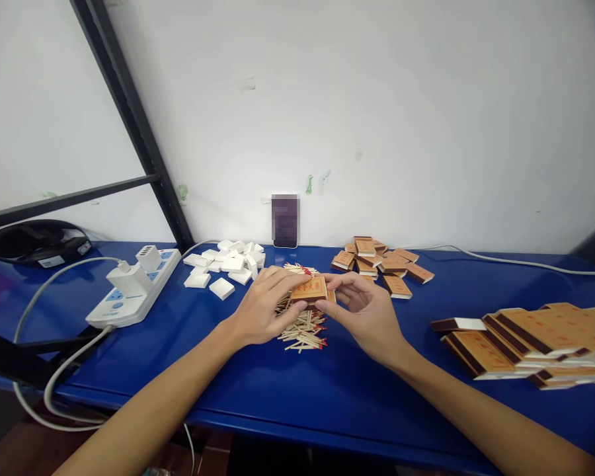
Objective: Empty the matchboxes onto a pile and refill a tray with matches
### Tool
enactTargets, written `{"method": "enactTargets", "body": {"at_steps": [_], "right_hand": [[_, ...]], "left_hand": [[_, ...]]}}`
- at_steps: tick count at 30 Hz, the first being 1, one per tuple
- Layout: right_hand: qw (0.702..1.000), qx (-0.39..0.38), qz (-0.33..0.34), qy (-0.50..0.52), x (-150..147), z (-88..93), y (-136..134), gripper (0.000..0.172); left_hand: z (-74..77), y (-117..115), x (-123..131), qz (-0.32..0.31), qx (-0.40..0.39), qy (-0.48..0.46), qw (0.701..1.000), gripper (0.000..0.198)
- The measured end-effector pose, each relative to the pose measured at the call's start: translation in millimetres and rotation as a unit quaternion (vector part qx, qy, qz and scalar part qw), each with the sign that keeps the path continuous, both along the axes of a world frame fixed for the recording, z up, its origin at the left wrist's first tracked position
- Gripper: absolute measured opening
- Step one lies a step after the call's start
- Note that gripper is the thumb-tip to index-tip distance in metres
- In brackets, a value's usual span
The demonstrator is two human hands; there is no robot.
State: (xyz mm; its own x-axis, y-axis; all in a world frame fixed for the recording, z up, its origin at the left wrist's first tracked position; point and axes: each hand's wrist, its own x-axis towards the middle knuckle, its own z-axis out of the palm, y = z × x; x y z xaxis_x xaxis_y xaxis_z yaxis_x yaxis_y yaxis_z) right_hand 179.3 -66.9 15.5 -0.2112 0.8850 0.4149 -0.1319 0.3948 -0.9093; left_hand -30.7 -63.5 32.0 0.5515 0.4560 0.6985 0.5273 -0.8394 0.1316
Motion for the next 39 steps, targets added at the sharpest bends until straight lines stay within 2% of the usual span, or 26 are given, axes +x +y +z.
{"method": "enactTargets", "body": {"at_steps": [5, 11, 16, 21, 26, 29, 35, 39], "right_hand": [[0.997, -0.068, -0.015, 0.018, 1.2, 3.6, 4.5, 0.033], [0.982, -0.174, 0.058, 0.034, 4.4, 7.2, 8.3, 0.035], [0.974, -0.209, 0.08, 0.039, 9.2, 12.9, 7.3, 0.034], [0.976, -0.205, 0.075, 0.026, 10.7, 16.1, 6.9, 0.034], [0.99, -0.134, 0.028, -0.031, 14.9, 17.0, 7.2, 0.03], [0.992, -0.101, 0.025, -0.075, 17.3, 17.0, 7.2, 0.034], [0.986, -0.146, 0.073, -0.035, 19.2, 9.5, 11.3, 0.045], [0.986, -0.145, 0.063, -0.056, 20.2, 5.5, 15.7, 0.046]], "left_hand": [[0.9, -0.8, -0.4, 0.007, 0.026, -0.007, 1.0, 0.04], [1.2, 0.6, 1.0, -0.012, 0.096, 0.055, 0.994, 0.047], [-1.0, 2.5, 1.6, -0.012, 0.124, 0.084, 0.989, 0.053], [-3.6, 3.2, 1.9, 0.004, 0.133, 0.07, 0.989, 0.057], [-4.0, 5.6, 1.0, 0.026, 0.115, 0.012, 0.993, 0.055], [-4.6, 7.5, -0.3, 0.034, 0.099, -0.008, 0.994, 0.054], [-9.1, 10.4, -1.9, 0.044, 0.06, -0.022, 0.997, 0.047], [-15.5, 13.0, 0.2, 0.041, 0.032, -0.032, 0.998, 0.046]]}}
